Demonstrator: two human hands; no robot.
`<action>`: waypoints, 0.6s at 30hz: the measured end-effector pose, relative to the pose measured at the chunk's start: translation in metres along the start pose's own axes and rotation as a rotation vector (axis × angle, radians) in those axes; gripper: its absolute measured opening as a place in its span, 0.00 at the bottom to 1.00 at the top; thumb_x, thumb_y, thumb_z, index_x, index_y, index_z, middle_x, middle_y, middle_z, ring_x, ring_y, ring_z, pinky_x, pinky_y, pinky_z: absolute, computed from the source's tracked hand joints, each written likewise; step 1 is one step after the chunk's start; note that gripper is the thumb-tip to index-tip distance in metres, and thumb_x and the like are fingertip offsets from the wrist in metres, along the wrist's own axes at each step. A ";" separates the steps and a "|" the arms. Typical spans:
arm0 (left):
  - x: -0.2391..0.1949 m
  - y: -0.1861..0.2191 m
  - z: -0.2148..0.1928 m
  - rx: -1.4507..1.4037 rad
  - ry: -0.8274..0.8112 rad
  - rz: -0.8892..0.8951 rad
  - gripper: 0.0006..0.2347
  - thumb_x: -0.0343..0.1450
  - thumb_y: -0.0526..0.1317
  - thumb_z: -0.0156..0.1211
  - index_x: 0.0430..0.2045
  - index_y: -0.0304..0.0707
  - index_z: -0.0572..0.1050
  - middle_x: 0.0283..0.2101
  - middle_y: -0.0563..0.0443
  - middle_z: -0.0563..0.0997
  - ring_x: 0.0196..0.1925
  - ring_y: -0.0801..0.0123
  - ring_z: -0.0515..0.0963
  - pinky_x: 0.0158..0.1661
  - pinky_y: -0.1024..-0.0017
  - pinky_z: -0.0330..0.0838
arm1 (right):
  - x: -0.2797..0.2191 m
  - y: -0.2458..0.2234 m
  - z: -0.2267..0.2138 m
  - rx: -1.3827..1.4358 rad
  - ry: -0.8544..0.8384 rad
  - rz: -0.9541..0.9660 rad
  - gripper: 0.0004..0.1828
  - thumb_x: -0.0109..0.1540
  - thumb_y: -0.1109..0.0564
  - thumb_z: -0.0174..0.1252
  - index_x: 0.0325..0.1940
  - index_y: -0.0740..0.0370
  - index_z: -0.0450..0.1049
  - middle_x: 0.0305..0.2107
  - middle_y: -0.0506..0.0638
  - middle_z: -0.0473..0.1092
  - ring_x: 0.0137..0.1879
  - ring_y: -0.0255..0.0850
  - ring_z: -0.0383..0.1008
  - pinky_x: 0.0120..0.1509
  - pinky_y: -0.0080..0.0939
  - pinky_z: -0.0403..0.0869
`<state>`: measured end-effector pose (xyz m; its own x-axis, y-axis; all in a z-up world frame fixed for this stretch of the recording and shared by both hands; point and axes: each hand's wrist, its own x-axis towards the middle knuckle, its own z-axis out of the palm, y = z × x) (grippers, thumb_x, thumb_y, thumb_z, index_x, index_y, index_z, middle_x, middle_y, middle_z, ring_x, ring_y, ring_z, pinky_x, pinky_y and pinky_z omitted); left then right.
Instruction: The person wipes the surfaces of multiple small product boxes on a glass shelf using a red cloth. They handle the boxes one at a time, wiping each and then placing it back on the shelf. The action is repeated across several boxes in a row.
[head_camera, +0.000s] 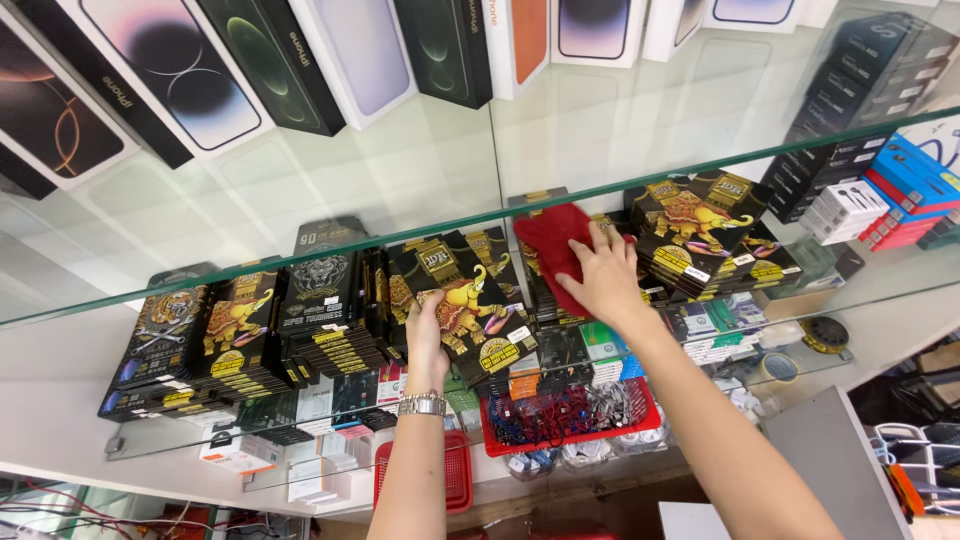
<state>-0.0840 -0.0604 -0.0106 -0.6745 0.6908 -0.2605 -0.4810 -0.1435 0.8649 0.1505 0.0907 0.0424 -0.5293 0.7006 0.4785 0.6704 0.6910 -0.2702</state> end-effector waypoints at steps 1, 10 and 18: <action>0.004 0.000 -0.003 0.050 0.004 0.061 0.21 0.70 0.41 0.60 0.54 0.28 0.68 0.50 0.38 0.81 0.46 0.62 0.85 0.46 0.64 0.82 | -0.007 -0.008 0.004 0.026 0.115 0.009 0.24 0.63 0.47 0.64 0.60 0.58 0.73 0.60 0.58 0.69 0.68 0.55 0.65 0.71 0.51 0.66; 0.029 -0.022 0.002 0.754 -0.002 0.241 0.29 0.73 0.49 0.55 0.67 0.30 0.60 0.55 0.35 0.80 0.57 0.53 0.81 0.58 0.59 0.73 | -0.038 -0.050 0.068 1.312 -0.260 0.460 0.32 0.63 0.61 0.50 0.73 0.60 0.62 0.52 0.64 0.72 0.55 0.44 0.71 0.60 0.40 0.69; 0.043 -0.028 -0.017 1.511 -0.234 0.505 0.27 0.77 0.45 0.42 0.71 0.32 0.52 0.77 0.39 0.49 0.79 0.44 0.39 0.73 0.46 0.34 | 0.010 -0.045 0.130 0.503 -0.061 0.293 0.28 0.65 0.63 0.46 0.71 0.67 0.61 0.54 0.74 0.66 0.61 0.67 0.68 0.67 0.55 0.66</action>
<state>-0.1094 -0.0386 -0.0538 -0.4207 0.9000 0.1143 0.8140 0.3189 0.4855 0.0476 0.0894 -0.0495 -0.3975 0.8741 0.2792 0.4720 0.4557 -0.7547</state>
